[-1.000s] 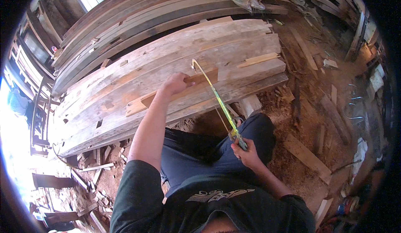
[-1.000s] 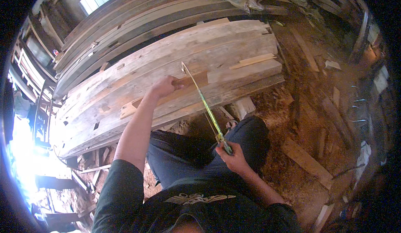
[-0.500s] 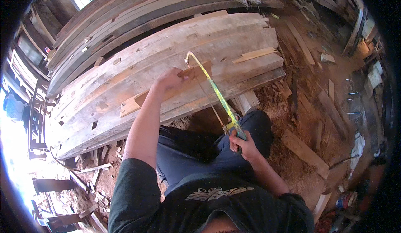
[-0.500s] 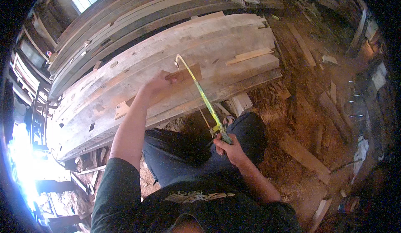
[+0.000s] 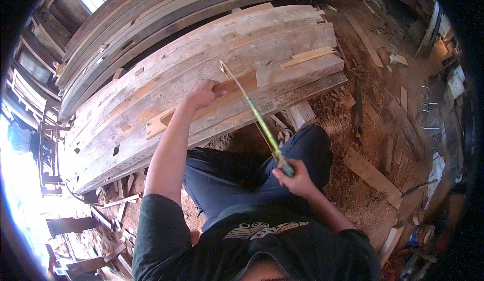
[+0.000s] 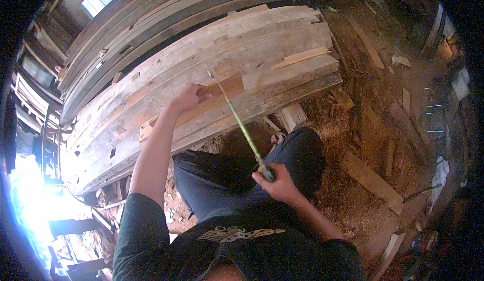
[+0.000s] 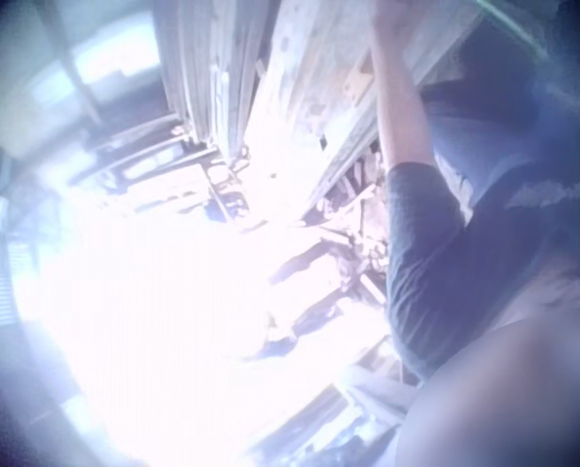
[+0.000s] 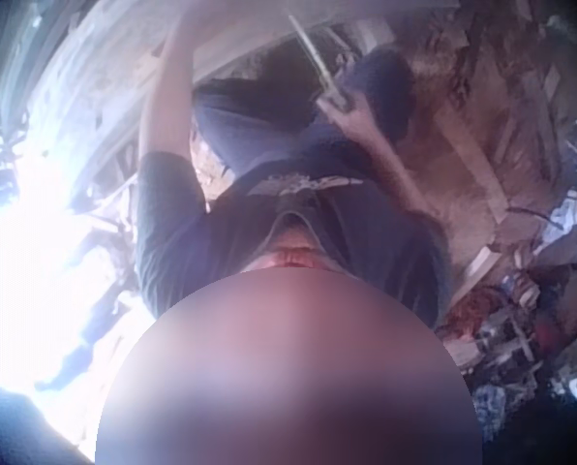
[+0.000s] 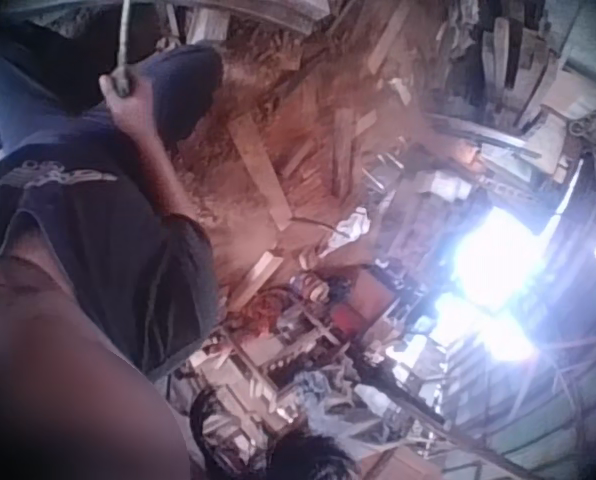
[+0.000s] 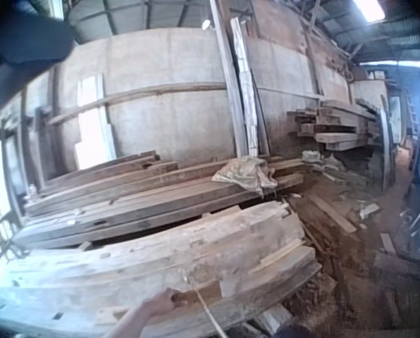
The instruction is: The person uses a hand saw to cut a small wooden plank resting on a larger wooden surface. They hold the plank steady with their left hand while sawing with their right hand, creating a straight cut through the wood.
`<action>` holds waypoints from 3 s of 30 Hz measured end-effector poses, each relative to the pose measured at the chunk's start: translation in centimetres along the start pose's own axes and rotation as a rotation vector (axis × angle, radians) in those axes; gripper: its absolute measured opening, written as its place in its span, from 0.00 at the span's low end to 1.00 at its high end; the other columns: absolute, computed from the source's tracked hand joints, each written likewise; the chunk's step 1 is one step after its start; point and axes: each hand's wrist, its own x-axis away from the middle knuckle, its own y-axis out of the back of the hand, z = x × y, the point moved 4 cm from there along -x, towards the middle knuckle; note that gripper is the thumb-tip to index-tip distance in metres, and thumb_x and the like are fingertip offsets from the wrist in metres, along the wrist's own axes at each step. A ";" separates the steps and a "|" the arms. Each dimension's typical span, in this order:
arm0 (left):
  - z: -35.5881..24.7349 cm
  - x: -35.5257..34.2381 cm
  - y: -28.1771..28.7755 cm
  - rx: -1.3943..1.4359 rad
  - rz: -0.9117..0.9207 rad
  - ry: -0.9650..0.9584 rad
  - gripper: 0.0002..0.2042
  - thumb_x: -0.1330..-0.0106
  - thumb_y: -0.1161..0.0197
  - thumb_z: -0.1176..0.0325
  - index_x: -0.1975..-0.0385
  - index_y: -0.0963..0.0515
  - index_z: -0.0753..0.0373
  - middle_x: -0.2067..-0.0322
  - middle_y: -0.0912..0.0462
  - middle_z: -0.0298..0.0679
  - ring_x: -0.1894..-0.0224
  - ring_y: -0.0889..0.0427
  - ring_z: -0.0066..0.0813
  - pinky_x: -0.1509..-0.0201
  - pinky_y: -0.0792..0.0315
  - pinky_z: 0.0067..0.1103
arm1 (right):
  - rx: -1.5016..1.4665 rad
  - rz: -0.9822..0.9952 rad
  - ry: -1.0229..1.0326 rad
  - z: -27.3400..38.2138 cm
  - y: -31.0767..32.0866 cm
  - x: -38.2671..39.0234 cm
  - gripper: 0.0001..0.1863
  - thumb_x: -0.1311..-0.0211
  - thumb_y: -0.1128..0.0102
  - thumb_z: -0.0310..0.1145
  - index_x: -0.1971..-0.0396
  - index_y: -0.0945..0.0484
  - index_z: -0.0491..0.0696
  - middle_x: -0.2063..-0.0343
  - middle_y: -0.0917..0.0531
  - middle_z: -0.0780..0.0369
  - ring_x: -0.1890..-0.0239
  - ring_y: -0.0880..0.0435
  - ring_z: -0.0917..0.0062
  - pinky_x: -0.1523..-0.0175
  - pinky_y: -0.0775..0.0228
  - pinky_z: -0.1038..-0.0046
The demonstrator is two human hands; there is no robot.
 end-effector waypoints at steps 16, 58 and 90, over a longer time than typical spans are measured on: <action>-1.5 1.4 -0.1 -0.051 -0.049 0.049 0.26 0.32 0.36 0.44 0.42 0.19 0.55 0.49 0.15 0.51 0.43 0.19 0.52 0.38 0.27 0.41 | -0.011 -0.066 -0.182 -2.5 -2.5 0.3 0.10 0.32 0.33 0.33 0.69 0.23 0.45 0.77 0.25 0.70 0.71 0.29 0.85 0.64 0.33 0.73; -1.5 1.3 0.1 -0.028 -0.051 0.062 0.23 0.32 0.36 0.45 0.47 0.16 0.54 0.53 0.13 0.50 0.46 0.17 0.51 0.42 0.25 0.40 | -0.118 -0.011 -0.078 -7.6 -1.2 -2.4 0.10 0.32 0.32 0.33 0.71 0.24 0.49 0.80 0.29 0.74 0.76 0.32 0.88 0.68 0.37 0.77; -2.0 2.5 0.7 -0.098 -0.077 0.108 0.25 0.33 0.37 0.42 0.43 0.18 0.49 0.46 0.15 0.44 0.41 0.19 0.49 0.38 0.25 0.41 | 0.092 -0.027 -0.183 -6.1 -1.5 -1.5 0.12 0.35 0.28 0.35 0.62 0.21 0.45 0.69 0.19 0.66 0.65 0.22 0.82 0.57 0.28 0.75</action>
